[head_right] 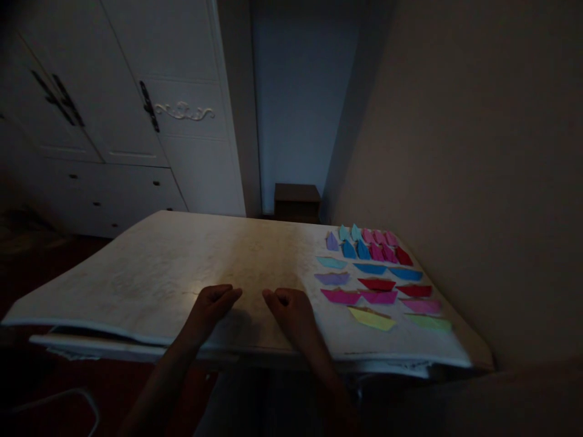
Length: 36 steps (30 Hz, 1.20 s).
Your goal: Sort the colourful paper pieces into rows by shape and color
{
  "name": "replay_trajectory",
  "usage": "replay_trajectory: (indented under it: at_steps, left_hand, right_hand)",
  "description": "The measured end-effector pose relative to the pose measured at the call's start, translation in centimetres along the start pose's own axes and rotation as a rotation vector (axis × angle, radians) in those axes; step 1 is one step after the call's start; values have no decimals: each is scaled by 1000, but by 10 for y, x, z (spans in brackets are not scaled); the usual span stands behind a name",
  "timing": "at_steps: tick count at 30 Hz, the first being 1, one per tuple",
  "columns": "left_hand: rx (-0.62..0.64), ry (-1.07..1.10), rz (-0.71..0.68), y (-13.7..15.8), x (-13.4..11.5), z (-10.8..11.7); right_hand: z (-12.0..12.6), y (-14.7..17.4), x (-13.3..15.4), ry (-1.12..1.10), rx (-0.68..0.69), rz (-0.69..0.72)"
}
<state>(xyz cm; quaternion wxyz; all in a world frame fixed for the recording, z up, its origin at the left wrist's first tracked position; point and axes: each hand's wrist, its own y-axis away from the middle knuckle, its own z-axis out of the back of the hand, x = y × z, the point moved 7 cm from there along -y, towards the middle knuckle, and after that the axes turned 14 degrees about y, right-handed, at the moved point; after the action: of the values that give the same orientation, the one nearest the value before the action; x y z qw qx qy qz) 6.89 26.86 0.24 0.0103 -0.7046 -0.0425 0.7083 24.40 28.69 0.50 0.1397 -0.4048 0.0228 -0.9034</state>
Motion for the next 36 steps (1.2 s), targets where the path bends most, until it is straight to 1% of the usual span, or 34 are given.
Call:
replay_trajectory:
  at_steps: [5,10,12,14,15,17,20,23,25,27,29,31,32,34,36]
  left_hand:
    - [35,-7,10,0,1,-2]
    - [27,3,14,0,2,-2]
    - [17,-2,8,-1,2,-1]
    - [12,-2,-5,-1,2,-1]
    - [12,-4,-12,-1,2,0]
    - [15,-15,-18,-2,2,-1]
    - [28,-49,-23,-3,3,-2]
    - [33,-94,-18,-8,4,-4]
    - [3,-105,-8,-15,3,-6]
    - [-37,-96,-8,-25,-4,-12]
    - [-50,-82,-40,-38,-17,-25]
    - [-21,-84,-103,-54,-35,-48]
    - [14,-101,-135,-63,-44,-63]
    - [122,-195,-211,-83,-58,-98]
    - [189,-328,-295,-102,-64,-134]
  right_hand:
    - [3,2,-1,-22,-29,2]
    - [11,9,-1,-119,-88,0]
    - [16,14,-3,-165,-101,-3]
    - [27,19,-6,-174,-126,4]
    - [35,22,-8,-163,-150,16]
    - [59,26,-14,-114,-235,38]
    - [107,24,-31,8,-392,55]
    - [152,4,-60,175,-451,70]
    - [179,-17,-86,301,-481,62]
    - [201,-40,-112,481,-517,56]
    - [216,-62,-140,649,-504,-7]
    - [223,-82,-167,767,-418,-86]
    - [225,-90,-180,814,-378,-127]
    - [226,-103,-202,892,-287,-206]
    - [227,-112,-220,939,-207,-258]
